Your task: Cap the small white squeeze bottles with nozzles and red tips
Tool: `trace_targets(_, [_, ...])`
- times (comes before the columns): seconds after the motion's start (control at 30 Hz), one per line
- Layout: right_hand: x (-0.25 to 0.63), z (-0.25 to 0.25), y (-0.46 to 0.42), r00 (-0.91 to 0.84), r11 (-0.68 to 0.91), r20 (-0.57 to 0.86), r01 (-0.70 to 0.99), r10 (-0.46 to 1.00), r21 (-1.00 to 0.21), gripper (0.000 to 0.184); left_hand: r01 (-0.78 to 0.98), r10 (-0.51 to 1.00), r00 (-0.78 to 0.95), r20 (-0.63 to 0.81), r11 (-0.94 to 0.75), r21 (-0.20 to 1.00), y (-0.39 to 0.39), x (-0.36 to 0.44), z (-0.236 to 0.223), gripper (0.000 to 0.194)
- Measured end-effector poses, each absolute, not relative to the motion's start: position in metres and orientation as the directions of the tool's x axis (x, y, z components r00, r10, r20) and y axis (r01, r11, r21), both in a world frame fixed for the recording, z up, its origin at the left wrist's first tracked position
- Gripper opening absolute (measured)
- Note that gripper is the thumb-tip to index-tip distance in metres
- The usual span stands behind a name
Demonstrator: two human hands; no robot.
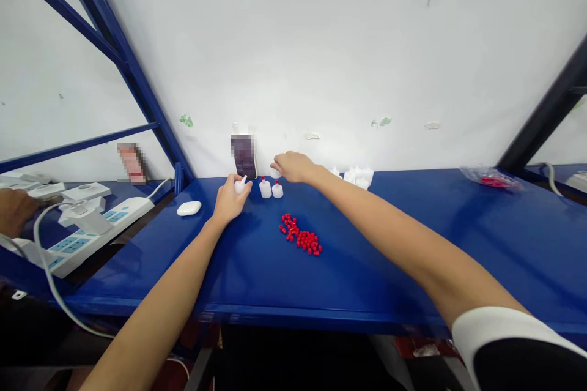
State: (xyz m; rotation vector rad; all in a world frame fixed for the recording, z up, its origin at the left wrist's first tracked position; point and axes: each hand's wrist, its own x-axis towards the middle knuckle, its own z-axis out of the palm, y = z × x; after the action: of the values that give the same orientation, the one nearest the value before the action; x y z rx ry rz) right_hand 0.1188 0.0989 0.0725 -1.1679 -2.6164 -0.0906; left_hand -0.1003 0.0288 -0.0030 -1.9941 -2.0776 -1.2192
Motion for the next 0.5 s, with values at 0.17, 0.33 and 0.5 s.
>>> trace_targets(0.17, [0.106,0.046,0.103,-0.652,0.669,0.185,0.742,0.735,-0.046,0.050,0.823,0.844,-0.116,0.523,-0.213,0.527,0.027,-0.097,-0.002,0.037])
trace_targets(0.33, [0.126,0.043,0.088,-0.612,0.643,0.250,0.763,0.751,-0.064,0.045,0.811,0.846,-0.028,0.533,-0.292,0.506,0.023,-0.089,-0.001,0.044])
trace_targets(0.5, [0.156,0.042,0.053,-0.822,0.810,0.025,0.554,0.569,-0.191,0.013,0.800,0.854,0.038,0.519,-0.337,0.497,0.020,-0.077,-0.001,0.048])
